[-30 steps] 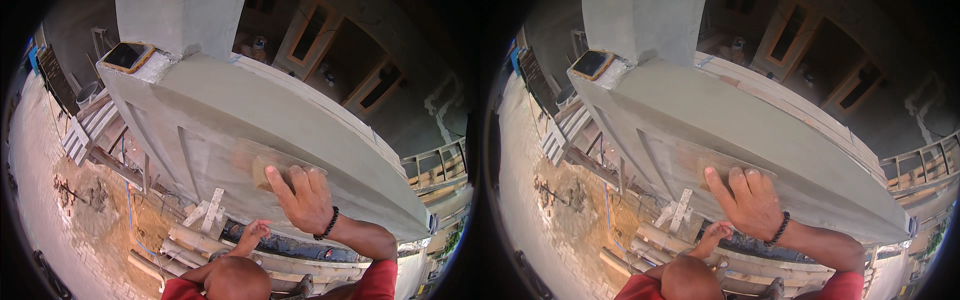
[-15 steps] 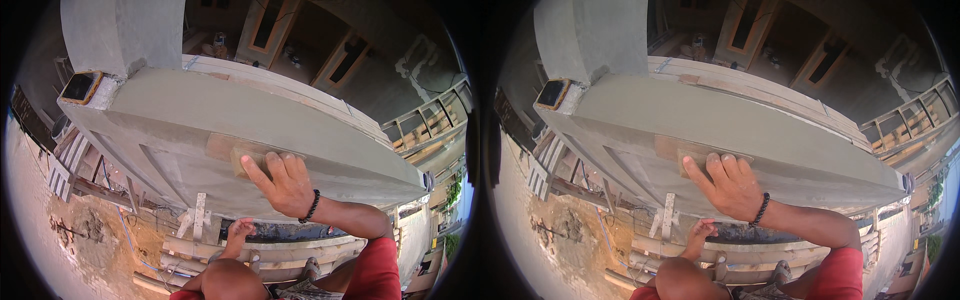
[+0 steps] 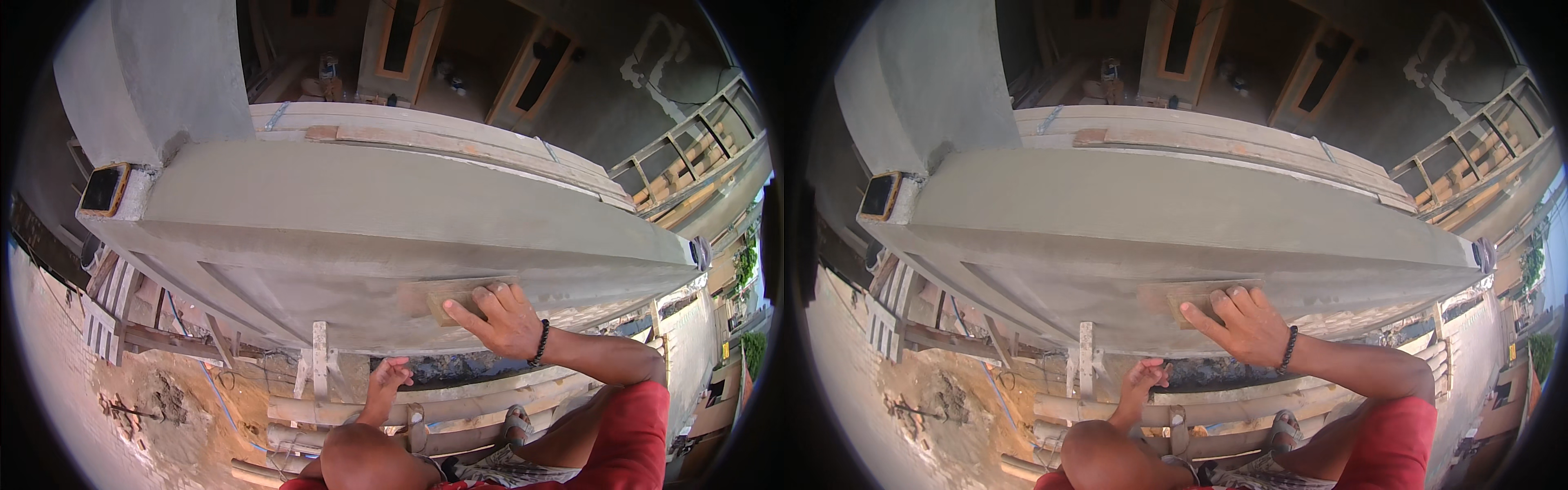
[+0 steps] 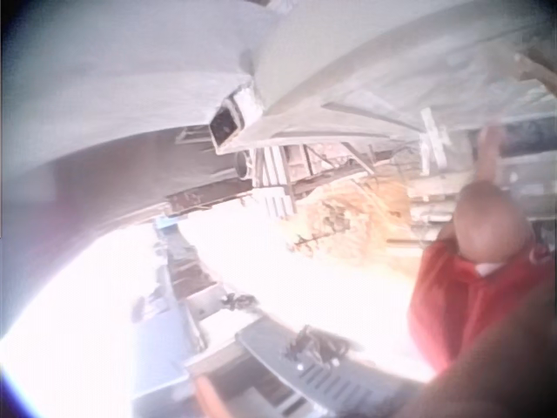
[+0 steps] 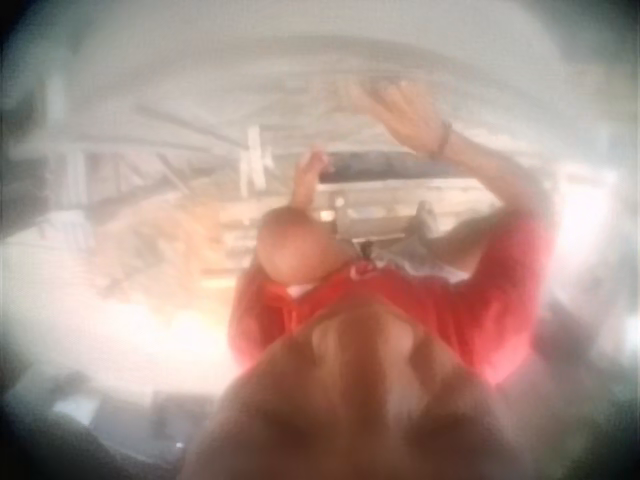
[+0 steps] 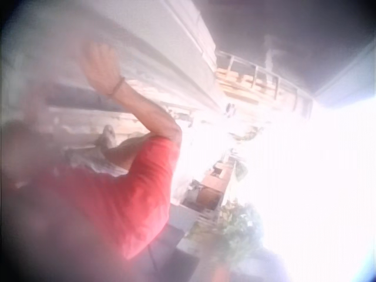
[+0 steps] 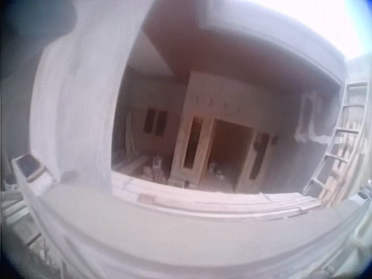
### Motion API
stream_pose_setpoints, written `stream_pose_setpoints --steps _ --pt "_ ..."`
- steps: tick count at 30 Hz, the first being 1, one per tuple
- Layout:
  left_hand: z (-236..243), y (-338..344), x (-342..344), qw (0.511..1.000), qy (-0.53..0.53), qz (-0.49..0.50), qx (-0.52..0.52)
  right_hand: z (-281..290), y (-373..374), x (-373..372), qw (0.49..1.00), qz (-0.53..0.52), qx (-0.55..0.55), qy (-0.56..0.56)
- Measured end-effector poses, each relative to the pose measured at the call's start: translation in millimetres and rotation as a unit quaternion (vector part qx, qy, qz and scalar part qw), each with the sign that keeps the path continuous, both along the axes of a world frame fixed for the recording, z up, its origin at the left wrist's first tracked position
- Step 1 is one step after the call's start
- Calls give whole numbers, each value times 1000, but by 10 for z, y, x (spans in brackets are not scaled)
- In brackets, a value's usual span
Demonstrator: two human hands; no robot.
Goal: The person smooths a freshly plastered wall using a trowel. They repeatedly scrape and level the surface, occasionally dipping the trowel into a bucket of water to clean it.
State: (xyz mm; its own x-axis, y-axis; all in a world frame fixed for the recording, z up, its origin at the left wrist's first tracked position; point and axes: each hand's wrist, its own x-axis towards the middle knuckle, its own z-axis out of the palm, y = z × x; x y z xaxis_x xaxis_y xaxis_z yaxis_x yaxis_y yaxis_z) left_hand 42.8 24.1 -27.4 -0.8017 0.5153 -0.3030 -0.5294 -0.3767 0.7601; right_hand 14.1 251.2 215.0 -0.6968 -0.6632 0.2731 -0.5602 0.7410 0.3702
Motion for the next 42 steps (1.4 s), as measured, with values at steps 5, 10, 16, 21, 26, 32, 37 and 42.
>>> stream_pose_setpoints --steps 5,10,16,21,26,32,37,42 --pt "8 -101 -11 999 -6 36 -21 251 261 -96 989 -20 -54 139" --pt "170 -191 -119 996 35 35 -68 -12 447 177 1000 -25 6 14" --pt "621 -496 -473 976 125 117 -136 200 875 227 988 -45 -31 142" --pt "1348 -811 -854 933 234 206 -178 34 1024 473 998 -14 -46 50" --pt "2048 -886 -864 891 324 216 -233 220 1333 501 984 -55 -77 149" --pt "2663 -688 -608 878 346 147 -294 58 1496 616 991 -20 -88 101" --pt "2879 -382 -463 900 275 80 -330 22 1733 614 988 -69 -64 119" --pt "2862 -238 -498 895 223 -41 -384 394 1465 898 985 -20 -142 -101"
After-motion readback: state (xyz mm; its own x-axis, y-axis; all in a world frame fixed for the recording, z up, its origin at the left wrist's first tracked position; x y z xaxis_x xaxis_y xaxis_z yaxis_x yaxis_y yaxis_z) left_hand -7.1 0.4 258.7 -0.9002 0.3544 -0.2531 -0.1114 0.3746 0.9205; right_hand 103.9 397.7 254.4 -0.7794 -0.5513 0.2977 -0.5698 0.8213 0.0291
